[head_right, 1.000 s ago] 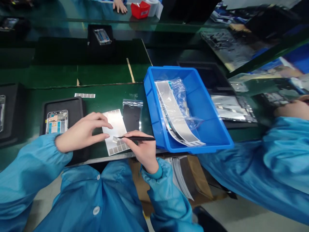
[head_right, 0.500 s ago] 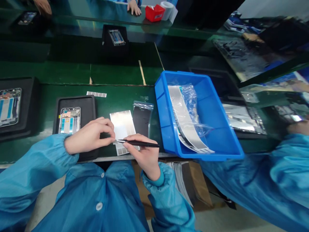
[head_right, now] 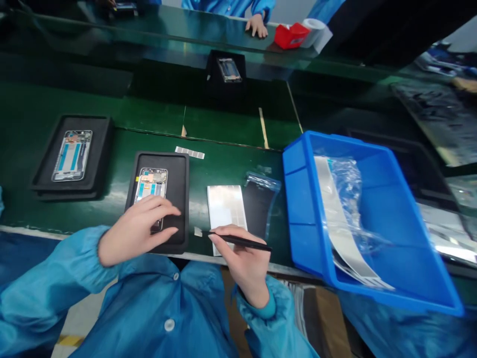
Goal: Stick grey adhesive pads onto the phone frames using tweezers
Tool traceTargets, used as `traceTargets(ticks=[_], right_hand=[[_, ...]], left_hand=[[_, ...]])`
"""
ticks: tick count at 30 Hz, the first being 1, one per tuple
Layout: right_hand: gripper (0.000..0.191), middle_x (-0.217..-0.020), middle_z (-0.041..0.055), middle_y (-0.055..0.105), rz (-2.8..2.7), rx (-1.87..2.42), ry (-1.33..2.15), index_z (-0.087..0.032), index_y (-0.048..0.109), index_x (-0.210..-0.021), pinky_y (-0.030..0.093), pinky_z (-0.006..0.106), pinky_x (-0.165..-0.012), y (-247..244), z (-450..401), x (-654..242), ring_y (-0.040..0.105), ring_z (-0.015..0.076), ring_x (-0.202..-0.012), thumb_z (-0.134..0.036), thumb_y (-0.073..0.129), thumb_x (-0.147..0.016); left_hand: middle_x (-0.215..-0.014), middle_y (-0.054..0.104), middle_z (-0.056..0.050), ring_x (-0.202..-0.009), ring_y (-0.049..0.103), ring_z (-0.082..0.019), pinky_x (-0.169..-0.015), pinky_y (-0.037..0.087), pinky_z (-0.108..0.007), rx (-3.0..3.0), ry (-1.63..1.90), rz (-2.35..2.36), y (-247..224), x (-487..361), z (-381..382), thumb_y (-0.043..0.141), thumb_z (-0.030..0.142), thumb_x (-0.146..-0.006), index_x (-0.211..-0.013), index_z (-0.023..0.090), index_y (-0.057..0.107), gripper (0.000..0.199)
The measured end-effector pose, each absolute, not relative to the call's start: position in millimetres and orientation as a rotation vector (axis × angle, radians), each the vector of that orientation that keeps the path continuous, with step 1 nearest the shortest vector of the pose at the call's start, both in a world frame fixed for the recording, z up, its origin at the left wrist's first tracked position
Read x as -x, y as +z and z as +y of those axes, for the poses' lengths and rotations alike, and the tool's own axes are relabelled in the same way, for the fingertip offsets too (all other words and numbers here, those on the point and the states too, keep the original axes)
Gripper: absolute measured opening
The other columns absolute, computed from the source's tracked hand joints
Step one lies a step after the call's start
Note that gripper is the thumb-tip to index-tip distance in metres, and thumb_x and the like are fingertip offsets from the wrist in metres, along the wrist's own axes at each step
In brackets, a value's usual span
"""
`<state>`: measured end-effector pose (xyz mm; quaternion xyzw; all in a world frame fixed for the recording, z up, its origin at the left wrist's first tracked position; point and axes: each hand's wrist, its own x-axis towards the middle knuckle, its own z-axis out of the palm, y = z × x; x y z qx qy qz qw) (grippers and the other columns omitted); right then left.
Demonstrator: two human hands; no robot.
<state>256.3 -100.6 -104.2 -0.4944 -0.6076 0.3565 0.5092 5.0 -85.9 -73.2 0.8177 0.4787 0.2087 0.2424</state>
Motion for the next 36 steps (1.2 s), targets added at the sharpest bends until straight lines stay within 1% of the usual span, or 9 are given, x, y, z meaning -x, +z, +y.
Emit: traceTargets(ticks=[4, 7, 11, 13, 20, 26, 29, 33, 36], right_hand=[[0.013, -0.077, 0.0018, 0.078, -1.446, 1.277, 0.851, -0.025, 0.077, -0.082, 0.062, 0.030, -0.066, -102.4, -90.8, -236.5, 0.075, 0.0197, -0.070, -0.015, 0.082, -0.075], [0.007, -0.075, 0.0034, 0.077, -1.435, 1.343, 0.880, -0.023, 0.076, -0.078, 0.061, 0.031, -0.063, -99.1, -75.2, -212.8, 0.073, 0.0208, -0.069, -0.022, 0.083, -0.075], [0.011, -0.076, 0.0039, 0.076, -1.407, 1.358, 0.987, -0.022, 0.076, -0.078, 0.061, 0.031, -0.062, -95.5, -50.4, -176.5, 0.073, 0.0203, -0.068, -0.028, 0.083, -0.074], [0.014, -0.077, 0.0041, 0.077, -1.415, 1.359, 1.030, -0.021, 0.075, -0.079, 0.060, 0.031, -0.063, -95.5, -39.4, -161.1, 0.072, 0.0199, -0.068, -0.031, 0.083, -0.074], [0.016, -0.080, 0.0049, 0.078, -1.456, 1.360, 1.096, -0.019, 0.075, -0.079, 0.061, 0.031, -0.063, -102.9, -17.6, -133.5, 0.074, 0.0203, -0.071, -0.033, 0.082, -0.075], [0.016, -0.076, 0.0037, 0.077, -1.540, 1.396, 1.124, -0.019, 0.074, -0.079, 0.060, 0.028, -0.059, -105.8, -13.5, -130.2, 0.073, 0.0190, -0.068, -0.033, 0.080, -0.077], [0.017, -0.077, 0.0041, 0.077, -1.567, 1.391, 1.139, -0.019, 0.074, -0.080, 0.059, 0.027, -0.058, -107.6, -10.7, -130.2, 0.073, 0.0186, -0.066, -0.034, 0.080, -0.078], [0.018, -0.079, 0.0054, 0.078, -1.593, 1.396, 1.155, -0.018, 0.075, -0.081, 0.059, 0.027, -0.058, -110.4, -7.1, -129.9, 0.073, 0.0190, -0.067, -0.036, 0.080, -0.079], [0.016, -0.080, 0.0052, 0.078, -1.615, 1.394, 1.151, -0.019, 0.076, -0.081, 0.058, 0.027, -0.057, -111.2, -6.7, -129.3, 0.073, 0.0185, -0.067, -0.035, 0.080, -0.079]], left_hand=[[-0.105, 0.067, -0.006, -0.098, 0.056, -0.026, -0.082, 0.046, -0.041, -2.409, 0.386, 1.512, -87.8, 34.9, -104.6, 0.065, 0.029, -0.091, -0.106, 0.019, 0.065, 0.018], [-0.096, 0.066, -0.006, -0.092, 0.056, -0.025, -0.077, 0.044, -0.040, -2.501, 0.328, 1.477, -96.5, 45.1, -106.3, 0.062, 0.030, -0.094, -0.099, 0.018, 0.066, 0.014], [-0.092, 0.064, -0.006, -0.088, 0.056, -0.025, -0.076, 0.045, -0.040, -2.569, 0.306, 1.392, -98.3, 42.5, -104.2, 0.066, 0.033, -0.091, -0.100, 0.016, 0.067, 0.020], [-0.092, 0.064, -0.006, -0.086, 0.056, -0.025, -0.075, 0.045, -0.039, -2.584, 0.313, 1.381, -98.3, 38.9, -104.0, 0.069, 0.033, -0.089, -0.102, 0.015, 0.067, 0.022], [-0.084, 0.063, -0.005, -0.081, 0.056, -0.024, -0.069, 0.043, -0.039, -2.551, 0.483, 1.446, -106.7, 18.7, -105.0, 0.070, 0.031, -0.088, -0.090, 0.014, 0.067, 0.018], [-0.097, 0.066, -0.007, -0.089, 0.056, -0.023, -0.074, 0.043, -0.039, -2.371, 0.782, 1.513, -108.1, 45.9, -102.7, 0.059, 0.029, -0.095, -0.104, 0.016, 0.066, 0.017], [-0.102, 0.064, -0.009, -0.091, 0.056, -0.025, -0.075, 0.044, -0.039, -2.292, 0.729, 1.703, -111.9, 63.4, -94.8, 0.057, 0.030, -0.096, -0.113, 0.016, 0.064, 0.023], [-0.110, 0.060, -0.013, -0.101, 0.056, -0.028, -0.082, 0.049, -0.042, -2.236, 0.704, 1.747, -122.6, 69.1, -85.7, 0.053, 0.035, -0.097, -0.129, 0.013, 0.055, 0.038], [-0.110, 0.058, -0.013, -0.102, 0.057, -0.028, -0.085, 0.051, -0.042, -2.207, 0.751, 1.736, -128.9, 67.0, -84.1, 0.052, 0.033, -0.097, -0.130, 0.014, 0.053, 0.038]])
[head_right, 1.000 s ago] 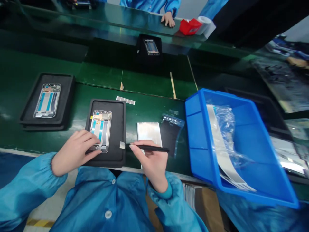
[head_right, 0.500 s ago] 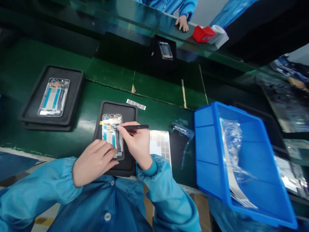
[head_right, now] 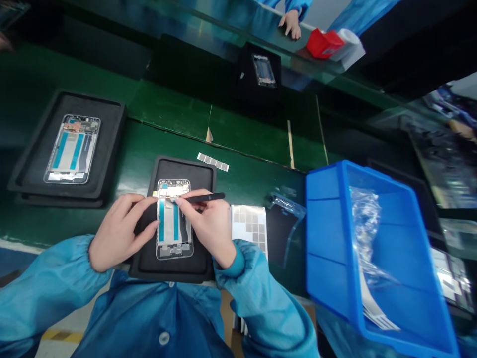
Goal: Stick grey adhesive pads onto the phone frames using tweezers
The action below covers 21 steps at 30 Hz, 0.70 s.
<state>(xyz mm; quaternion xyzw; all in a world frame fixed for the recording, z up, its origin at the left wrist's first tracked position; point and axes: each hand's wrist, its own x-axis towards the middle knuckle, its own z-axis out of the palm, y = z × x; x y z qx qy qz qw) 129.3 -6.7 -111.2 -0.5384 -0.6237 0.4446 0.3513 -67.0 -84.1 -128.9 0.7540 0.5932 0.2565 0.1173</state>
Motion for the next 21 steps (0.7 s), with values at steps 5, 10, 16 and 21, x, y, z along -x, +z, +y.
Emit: traceTargets(ticks=[5, 10, 16, 21], right_hand=[[0.012, -0.077, 0.0040, 0.077, -1.649, 1.380, 1.098, -0.019, 0.075, -0.081, 0.057, 0.026, -0.057, -109.9, -8.0, -127.3, 0.070, 0.0169, -0.064, -0.030, 0.080, -0.079], [0.012, -0.078, 0.0044, 0.077, -1.687, 1.382, 1.070, -0.019, 0.076, -0.081, 0.056, 0.027, -0.057, -108.4, -7.3, -126.6, 0.071, 0.0178, -0.065, -0.031, 0.079, -0.080], [0.014, -0.077, 0.0046, 0.076, -1.690, 1.385, 1.091, -0.019, 0.076, -0.083, 0.056, 0.028, -0.057, -111.3, -7.0, -128.1, 0.070, 0.0183, -0.066, -0.033, 0.079, -0.080], [0.015, -0.078, 0.0051, 0.077, -1.695, 1.397, 1.093, -0.020, 0.076, -0.083, 0.057, 0.029, -0.059, -112.6, -7.3, -128.4, 0.071, 0.0194, -0.069, -0.034, 0.078, -0.080]], left_hand=[[-0.111, 0.055, -0.013, -0.103, 0.057, -0.028, -0.090, 0.053, -0.044, -2.171, 0.753, 1.729, -127.4, 66.5, -84.9, 0.052, 0.029, -0.096, -0.128, 0.016, 0.053, 0.034], [-0.110, 0.054, -0.011, -0.103, 0.058, -0.027, -0.091, 0.055, -0.044, -2.168, 0.710, 1.731, -122.5, 67.8, -84.8, 0.052, 0.027, -0.096, -0.129, 0.020, 0.052, 0.034], [-0.110, 0.055, -0.012, -0.102, 0.058, -0.027, -0.089, 0.054, -0.042, -2.173, 0.743, 1.734, -126.6, 67.9, -84.7, 0.054, 0.027, -0.094, -0.128, 0.019, 0.054, 0.035], [-0.109, 0.055, -0.012, -0.100, 0.057, -0.026, -0.086, 0.053, -0.042, -2.192, 0.773, 1.736, -130.1, 67.3, -84.7, 0.053, 0.029, -0.095, -0.126, 0.016, 0.056, 0.034]])
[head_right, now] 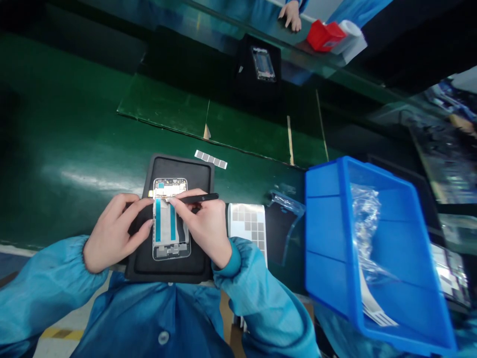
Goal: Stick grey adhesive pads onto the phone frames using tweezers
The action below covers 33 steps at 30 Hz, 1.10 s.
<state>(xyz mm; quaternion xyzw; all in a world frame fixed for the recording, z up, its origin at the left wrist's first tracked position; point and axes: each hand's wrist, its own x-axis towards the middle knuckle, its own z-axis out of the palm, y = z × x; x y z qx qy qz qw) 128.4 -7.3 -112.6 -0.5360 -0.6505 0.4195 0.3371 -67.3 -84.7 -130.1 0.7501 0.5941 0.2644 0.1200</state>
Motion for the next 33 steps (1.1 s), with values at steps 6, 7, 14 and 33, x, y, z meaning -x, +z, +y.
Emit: traceTargets(ticks=[6, 7, 14, 33], right_hand=[[0.013, -0.080, 0.0052, 0.077, -1.726, 1.387, 1.062, -0.020, 0.076, -0.083, 0.056, 0.028, -0.060, -111.8, -6.9, -128.4, 0.071, 0.0191, -0.069, -0.032, 0.078, -0.081], [0.013, -0.080, 0.0051, 0.077, -1.734, 1.385, 1.055, -0.020, 0.076, -0.083, 0.056, 0.028, -0.060, -112.0, -6.9, -128.6, 0.071, 0.0191, -0.069, -0.033, 0.078, -0.081], [0.014, -0.082, 0.0053, 0.078, -1.782, 1.387, 1.008, -0.021, 0.077, -0.084, 0.057, 0.028, -0.061, -114.4, -7.3, -130.0, 0.072, 0.0197, -0.072, -0.035, 0.077, -0.083], [0.011, -0.083, 0.0043, 0.077, -1.718, 1.416, 0.951, -0.021, 0.074, -0.086, 0.058, 0.029, -0.064, -106.9, -14.5, -138.8, 0.073, 0.0188, -0.071, -0.031, 0.077, -0.082]], left_hand=[[-0.108, 0.055, -0.013, -0.099, 0.056, -0.026, -0.085, 0.052, -0.041, -2.211, 0.769, 1.730, -129.6, 67.7, -84.4, 0.054, 0.029, -0.095, -0.125, 0.014, 0.057, 0.034], [-0.108, 0.055, -0.013, -0.099, 0.056, -0.026, -0.085, 0.052, -0.041, -2.213, 0.767, 1.730, -129.4, 67.7, -84.4, 0.053, 0.029, -0.095, -0.125, 0.014, 0.057, 0.034], [-0.112, 0.056, -0.014, -0.101, 0.056, -0.027, -0.085, 0.051, -0.042, -2.247, 0.709, 1.746, -124.9, 68.0, -84.3, 0.053, 0.031, -0.095, -0.127, 0.016, 0.056, 0.035], [-0.139, 0.056, -0.016, -0.129, 0.047, -0.037, -0.103, 0.041, -0.054, -2.571, 0.314, 1.559, -104.6, 68.1, -69.2, 0.051, 0.035, -0.097, -0.135, 0.013, 0.057, 0.045]])
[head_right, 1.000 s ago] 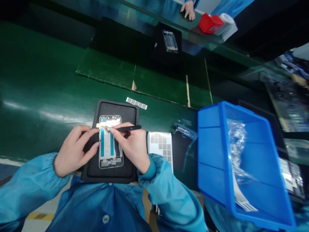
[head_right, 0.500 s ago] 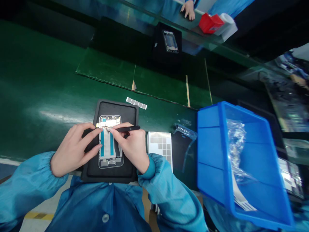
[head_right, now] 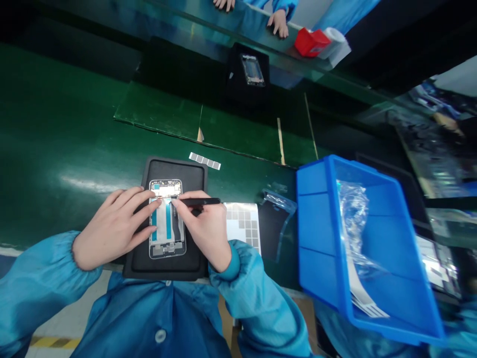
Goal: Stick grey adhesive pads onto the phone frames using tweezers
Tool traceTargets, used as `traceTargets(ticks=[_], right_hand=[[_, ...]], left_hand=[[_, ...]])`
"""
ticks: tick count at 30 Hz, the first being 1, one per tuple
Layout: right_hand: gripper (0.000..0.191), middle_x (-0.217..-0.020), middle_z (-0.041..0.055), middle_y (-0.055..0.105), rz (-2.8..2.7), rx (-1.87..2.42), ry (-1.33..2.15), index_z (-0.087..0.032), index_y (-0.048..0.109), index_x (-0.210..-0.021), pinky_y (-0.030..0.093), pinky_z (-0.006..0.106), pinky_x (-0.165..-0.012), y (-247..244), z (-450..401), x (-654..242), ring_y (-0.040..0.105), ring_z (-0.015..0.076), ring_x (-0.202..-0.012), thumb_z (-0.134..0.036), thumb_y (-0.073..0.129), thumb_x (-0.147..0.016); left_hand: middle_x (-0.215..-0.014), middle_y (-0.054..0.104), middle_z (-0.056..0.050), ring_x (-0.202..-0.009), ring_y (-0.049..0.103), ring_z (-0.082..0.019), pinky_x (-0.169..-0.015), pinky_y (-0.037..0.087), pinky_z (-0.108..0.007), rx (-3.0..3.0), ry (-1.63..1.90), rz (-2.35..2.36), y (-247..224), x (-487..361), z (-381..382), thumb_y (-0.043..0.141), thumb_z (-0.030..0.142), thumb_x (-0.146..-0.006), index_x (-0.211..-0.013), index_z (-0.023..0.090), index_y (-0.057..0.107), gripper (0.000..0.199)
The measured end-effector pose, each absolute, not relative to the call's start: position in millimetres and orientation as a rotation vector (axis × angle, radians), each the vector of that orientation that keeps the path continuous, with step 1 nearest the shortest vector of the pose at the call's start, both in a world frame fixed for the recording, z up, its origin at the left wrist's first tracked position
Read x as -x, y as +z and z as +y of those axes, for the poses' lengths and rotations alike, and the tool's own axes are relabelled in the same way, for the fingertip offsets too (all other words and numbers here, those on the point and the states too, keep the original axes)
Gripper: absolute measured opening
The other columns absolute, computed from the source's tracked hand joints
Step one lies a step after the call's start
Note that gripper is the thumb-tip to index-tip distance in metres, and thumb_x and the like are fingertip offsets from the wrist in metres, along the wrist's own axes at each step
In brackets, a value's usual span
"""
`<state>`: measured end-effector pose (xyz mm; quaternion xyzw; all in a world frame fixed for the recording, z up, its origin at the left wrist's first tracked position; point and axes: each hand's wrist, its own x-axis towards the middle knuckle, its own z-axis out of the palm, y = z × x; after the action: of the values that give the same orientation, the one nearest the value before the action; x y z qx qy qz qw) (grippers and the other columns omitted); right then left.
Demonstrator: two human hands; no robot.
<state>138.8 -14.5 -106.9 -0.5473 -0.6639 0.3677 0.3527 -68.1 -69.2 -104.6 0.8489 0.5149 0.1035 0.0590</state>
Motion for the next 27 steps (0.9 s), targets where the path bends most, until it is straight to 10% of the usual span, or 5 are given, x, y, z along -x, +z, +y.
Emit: traceTargets(ticks=[20, 27], right_hand=[[0.009, -0.085, 0.0042, 0.078, -1.359, 1.316, 1.015, -0.023, 0.075, -0.084, 0.063, 0.036, -0.074, -119.4, -51.1, -158.6, 0.074, 0.0215, -0.080, -0.029, 0.079, -0.079], [0.016, -0.092, 0.0075, 0.079, -0.994, 1.338, 1.046, -0.022, 0.074, -0.092, 0.059, 0.044, -0.090, -151.9, -91.9, -180.1, 0.074, 0.0255, -0.096, -0.034, 0.078, -0.082]], left_hand=[[-0.155, 0.041, -0.012, -0.141, 0.041, -0.035, -0.110, 0.041, -0.055, -2.460, 0.339, 1.471, -104.5, 92.7, -71.0, 0.053, 0.052, -0.096, -0.143, 0.028, 0.051, 0.053], [-0.129, 0.055, -0.013, -0.122, 0.056, -0.028, -0.106, 0.048, -0.047, -1.734, 0.599, 1.909, -116.5, 65.8, -124.9, 0.047, 0.048, -0.098, -0.145, 0.020, 0.049, 0.055]])
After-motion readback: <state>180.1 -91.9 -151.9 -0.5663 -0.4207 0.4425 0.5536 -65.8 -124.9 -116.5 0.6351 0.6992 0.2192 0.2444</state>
